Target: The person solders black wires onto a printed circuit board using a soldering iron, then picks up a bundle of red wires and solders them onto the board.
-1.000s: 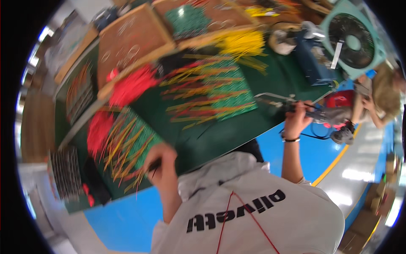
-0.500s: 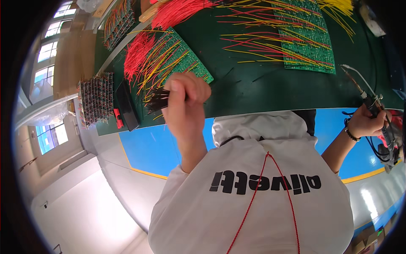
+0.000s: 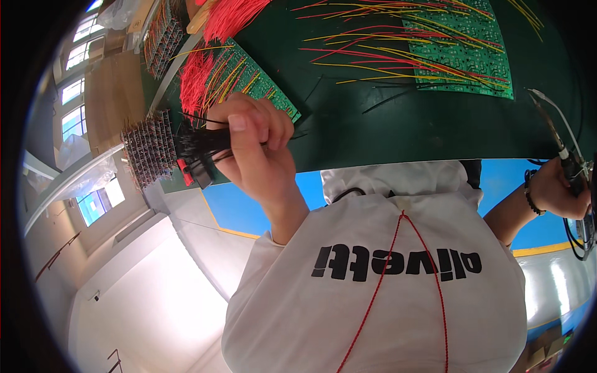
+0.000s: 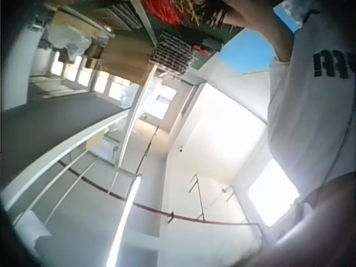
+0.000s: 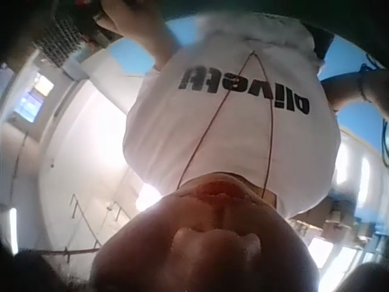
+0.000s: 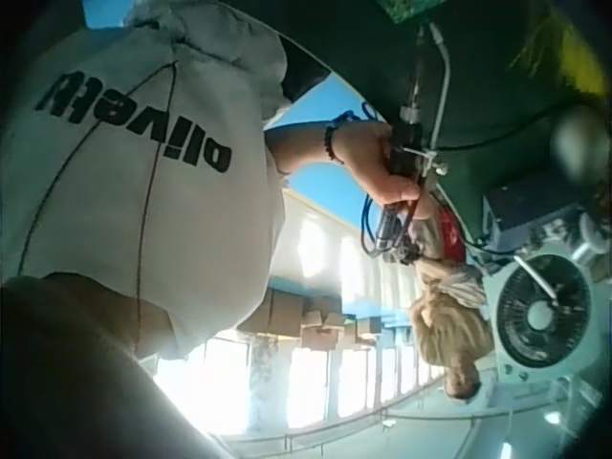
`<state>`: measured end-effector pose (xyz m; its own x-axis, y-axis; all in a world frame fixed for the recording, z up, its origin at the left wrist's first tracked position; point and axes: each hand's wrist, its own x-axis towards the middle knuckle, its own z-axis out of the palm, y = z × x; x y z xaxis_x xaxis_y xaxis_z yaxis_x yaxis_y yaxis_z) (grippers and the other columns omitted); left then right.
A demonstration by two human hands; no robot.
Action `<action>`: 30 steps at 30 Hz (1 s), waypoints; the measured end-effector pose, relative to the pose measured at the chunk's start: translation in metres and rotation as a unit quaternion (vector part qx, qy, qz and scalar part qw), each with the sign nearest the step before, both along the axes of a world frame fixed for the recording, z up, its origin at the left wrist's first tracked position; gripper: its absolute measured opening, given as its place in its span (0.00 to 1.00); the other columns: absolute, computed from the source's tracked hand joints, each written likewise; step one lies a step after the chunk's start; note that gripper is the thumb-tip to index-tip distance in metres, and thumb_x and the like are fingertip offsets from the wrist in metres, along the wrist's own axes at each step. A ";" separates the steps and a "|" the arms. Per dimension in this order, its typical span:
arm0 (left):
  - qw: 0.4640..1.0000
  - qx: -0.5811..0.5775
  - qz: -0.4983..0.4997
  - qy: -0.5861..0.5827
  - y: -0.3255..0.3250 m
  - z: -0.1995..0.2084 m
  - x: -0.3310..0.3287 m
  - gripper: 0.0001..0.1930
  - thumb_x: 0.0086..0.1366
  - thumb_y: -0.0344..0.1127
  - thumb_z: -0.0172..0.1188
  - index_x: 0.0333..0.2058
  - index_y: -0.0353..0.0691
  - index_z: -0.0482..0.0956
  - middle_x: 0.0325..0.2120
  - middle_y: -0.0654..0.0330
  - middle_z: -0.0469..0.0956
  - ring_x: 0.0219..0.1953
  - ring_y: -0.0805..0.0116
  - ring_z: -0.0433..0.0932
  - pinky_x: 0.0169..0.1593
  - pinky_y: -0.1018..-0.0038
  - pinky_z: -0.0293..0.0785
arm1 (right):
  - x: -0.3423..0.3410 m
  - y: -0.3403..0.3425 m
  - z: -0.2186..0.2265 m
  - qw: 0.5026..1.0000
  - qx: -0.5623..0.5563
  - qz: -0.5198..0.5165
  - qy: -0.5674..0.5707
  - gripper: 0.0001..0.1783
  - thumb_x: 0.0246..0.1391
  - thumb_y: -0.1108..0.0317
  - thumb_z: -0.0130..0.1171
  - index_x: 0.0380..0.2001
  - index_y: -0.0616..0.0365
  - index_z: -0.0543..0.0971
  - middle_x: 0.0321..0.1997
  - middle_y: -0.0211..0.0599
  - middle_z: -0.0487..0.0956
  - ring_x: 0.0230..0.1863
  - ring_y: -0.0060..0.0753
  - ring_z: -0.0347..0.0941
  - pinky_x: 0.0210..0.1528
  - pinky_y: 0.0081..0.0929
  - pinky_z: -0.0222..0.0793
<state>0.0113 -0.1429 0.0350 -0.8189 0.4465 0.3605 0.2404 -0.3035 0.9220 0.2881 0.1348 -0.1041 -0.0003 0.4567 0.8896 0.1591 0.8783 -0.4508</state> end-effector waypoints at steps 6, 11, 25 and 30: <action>1.000 0.015 0.023 0.013 -0.007 0.001 0.003 0.11 0.62 0.34 0.45 0.23 0.35 0.62 0.11 0.65 0.55 0.07 0.82 0.50 0.09 0.83 0.43 | -0.056 -0.053 0.063 0.900 -0.224 -0.306 -0.214 0.16 0.56 0.57 0.42 0.23 0.58 0.60 0.20 0.31 0.57 0.16 0.26 0.52 0.15 0.22 0.45; 0.993 -0.051 -0.101 0.039 -0.025 0.045 -0.008 0.11 0.61 0.34 0.45 0.23 0.33 0.64 0.11 0.64 0.59 0.08 0.83 0.50 0.10 0.84 0.43 | -0.047 -0.031 0.049 0.979 0.086 -0.148 -0.113 0.17 0.57 0.56 0.40 0.21 0.55 0.60 0.20 0.30 0.57 0.17 0.27 0.53 0.20 0.25 0.47; 0.993 0.100 0.046 0.042 0.003 -0.009 -0.011 0.08 0.58 0.31 0.49 0.25 0.33 0.65 0.10 0.65 0.58 0.08 0.80 0.54 0.10 0.83 0.49 | -0.053 -0.036 0.049 0.995 -0.080 0.021 0.059 0.17 0.56 0.56 0.36 0.18 0.52 0.59 0.15 0.26 0.57 0.13 0.21 0.52 0.15 0.18 0.48; 0.996 0.030 0.060 0.051 0.009 -0.020 -0.003 0.05 0.58 0.28 0.50 0.28 0.35 0.63 0.09 0.66 0.58 0.08 0.81 0.53 0.12 0.84 0.49 | -0.009 -0.010 0.017 0.894 0.279 -0.289 -0.199 0.26 0.38 0.73 0.62 0.38 0.66 0.59 0.31 0.39 0.68 0.19 0.19 0.64 0.20 0.10 0.68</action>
